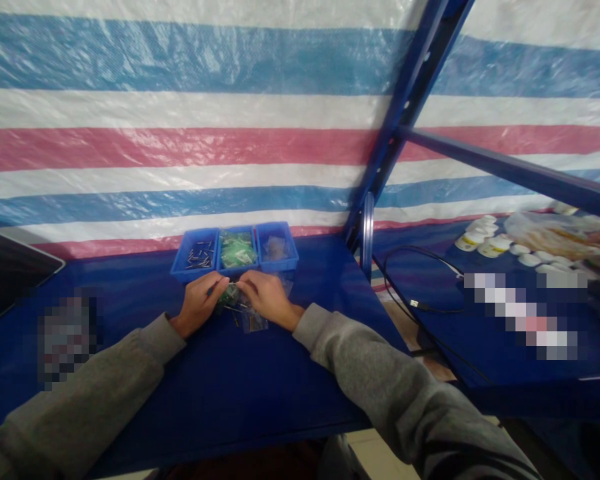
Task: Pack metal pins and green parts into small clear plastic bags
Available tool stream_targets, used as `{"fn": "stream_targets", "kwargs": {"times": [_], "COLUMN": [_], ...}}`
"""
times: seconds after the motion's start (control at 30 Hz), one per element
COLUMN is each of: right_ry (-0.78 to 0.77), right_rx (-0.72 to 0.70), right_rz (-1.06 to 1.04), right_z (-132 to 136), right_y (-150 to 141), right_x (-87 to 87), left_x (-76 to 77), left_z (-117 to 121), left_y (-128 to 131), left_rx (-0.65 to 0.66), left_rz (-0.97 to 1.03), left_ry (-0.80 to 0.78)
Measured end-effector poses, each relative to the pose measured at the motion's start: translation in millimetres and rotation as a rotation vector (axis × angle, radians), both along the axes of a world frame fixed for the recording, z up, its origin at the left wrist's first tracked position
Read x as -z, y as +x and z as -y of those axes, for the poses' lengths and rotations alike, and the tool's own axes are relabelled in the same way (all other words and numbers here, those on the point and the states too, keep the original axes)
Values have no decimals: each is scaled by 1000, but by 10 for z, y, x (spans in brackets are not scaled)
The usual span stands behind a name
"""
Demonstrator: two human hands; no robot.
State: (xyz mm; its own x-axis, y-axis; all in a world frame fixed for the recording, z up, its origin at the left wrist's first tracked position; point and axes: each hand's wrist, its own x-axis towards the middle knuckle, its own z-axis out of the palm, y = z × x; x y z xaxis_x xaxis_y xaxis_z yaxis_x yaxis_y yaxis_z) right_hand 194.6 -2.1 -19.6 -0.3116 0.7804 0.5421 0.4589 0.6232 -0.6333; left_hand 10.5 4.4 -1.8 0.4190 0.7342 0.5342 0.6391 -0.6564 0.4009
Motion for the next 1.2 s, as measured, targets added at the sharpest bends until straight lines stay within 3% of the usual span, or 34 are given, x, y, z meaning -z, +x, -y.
{"fn": "stream_targets", "kwargs": {"times": [0.27,0.57,1.2], "right_ry": [-10,-2,2], "right_rx": [14,-6,-15], "right_rz": [30,-59,-38], "right_z": [-19,26,-4], "right_y": [13,7,10], "right_x": [5,-61,-17], "left_x": [38,17,12], "left_z": [-10,-4,10], "left_y": [16,-6,-18], "left_rx": [88,-28,32], "left_rz": [-4,-24,29], "left_ry": [0,55,32]}}
